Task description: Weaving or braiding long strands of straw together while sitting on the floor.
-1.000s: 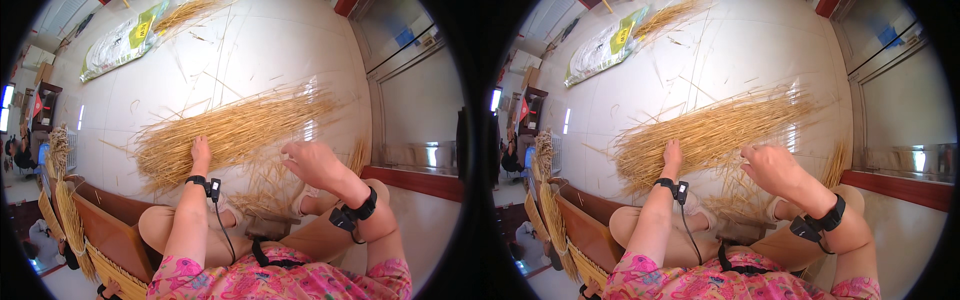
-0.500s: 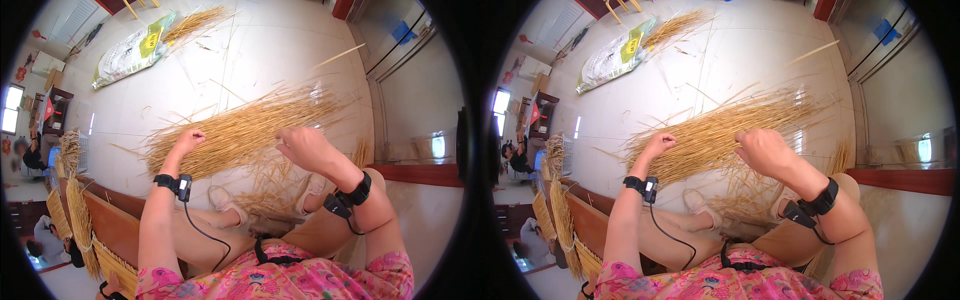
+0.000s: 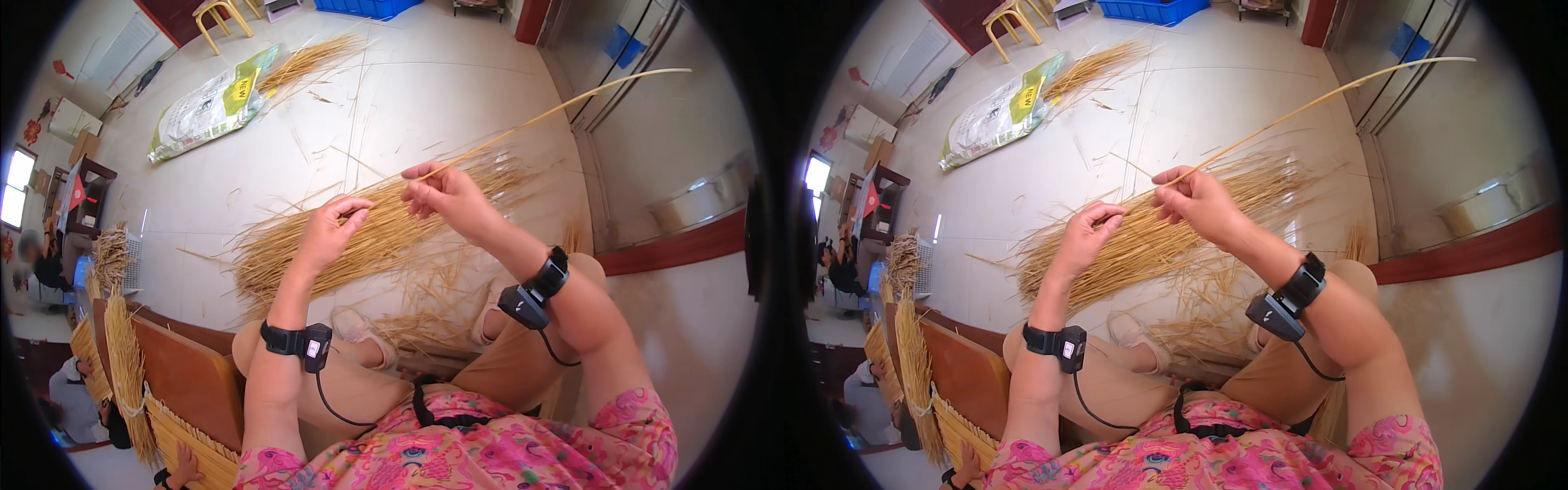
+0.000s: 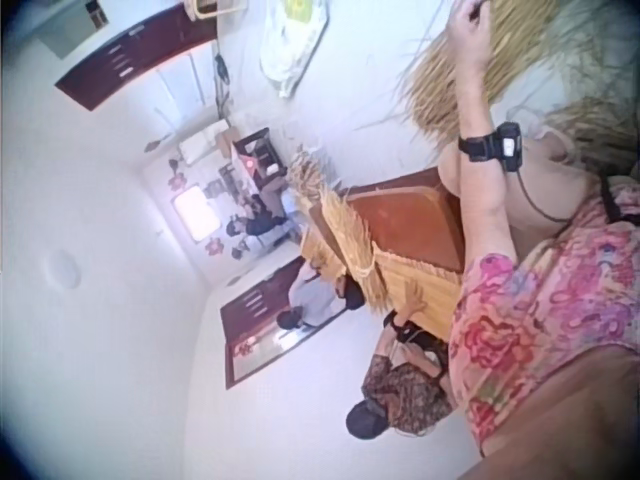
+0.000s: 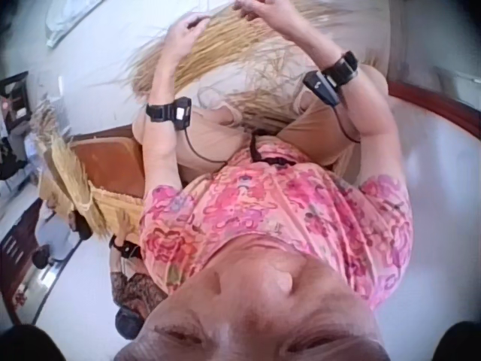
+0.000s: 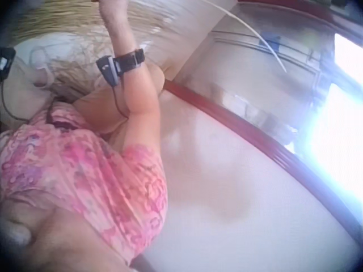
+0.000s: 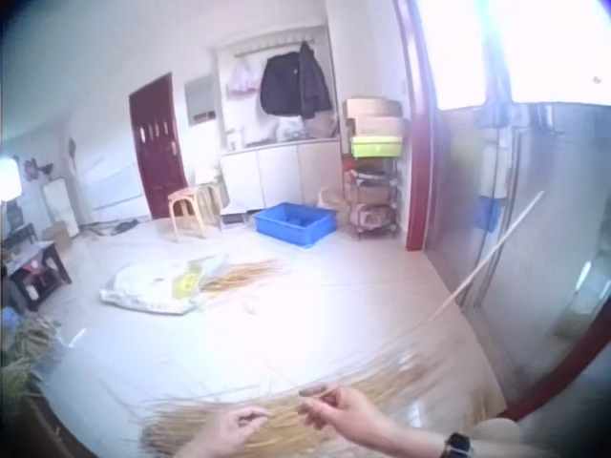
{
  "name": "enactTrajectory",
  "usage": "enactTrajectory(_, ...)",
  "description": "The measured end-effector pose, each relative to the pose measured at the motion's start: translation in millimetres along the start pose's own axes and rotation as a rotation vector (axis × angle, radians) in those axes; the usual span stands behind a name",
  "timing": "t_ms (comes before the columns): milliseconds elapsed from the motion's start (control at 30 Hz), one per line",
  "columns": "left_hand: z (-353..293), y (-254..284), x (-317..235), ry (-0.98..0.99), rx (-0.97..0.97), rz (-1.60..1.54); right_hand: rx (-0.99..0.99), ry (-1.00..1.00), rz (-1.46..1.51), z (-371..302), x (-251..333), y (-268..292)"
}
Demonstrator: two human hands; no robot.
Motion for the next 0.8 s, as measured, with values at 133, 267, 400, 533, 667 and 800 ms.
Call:
enactTrajectory(133,7,-11,4,0.023,0.013,-0.119,-0.100,0.029,0.137,1,-4,4)
enactTrajectory(267,17,-17,7,-0.062,-0.089,-0.099,-0.256,0.024,0.029,1,-1,16)
enactTrajectory(400,27,-16,10,0.082,-0.165,-0.261,-0.361,0.071,-0.054,4,8,36)
enactTrajectory(533,27,-8,11,0.276,-0.200,-0.547,-0.515,0.114,-0.083,8,18,49)
enactTrajectory(667,27,-3,9,0.356,-0.220,-0.610,-0.634,0.161,-0.120,9,27,63)
enactTrajectory(800,25,8,13,0.370,-0.271,-0.645,-0.744,0.190,-0.158,10,33,78)
Point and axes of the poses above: each hand's wrist, its own z-axis towards the middle knuckle, its own y-axis out of the back of the hand, x = y × z, the point moved 1 cm from there along z, towards the middle knuckle, and after that the axes turned 6 degrees about -z, right-handed, at the moved point
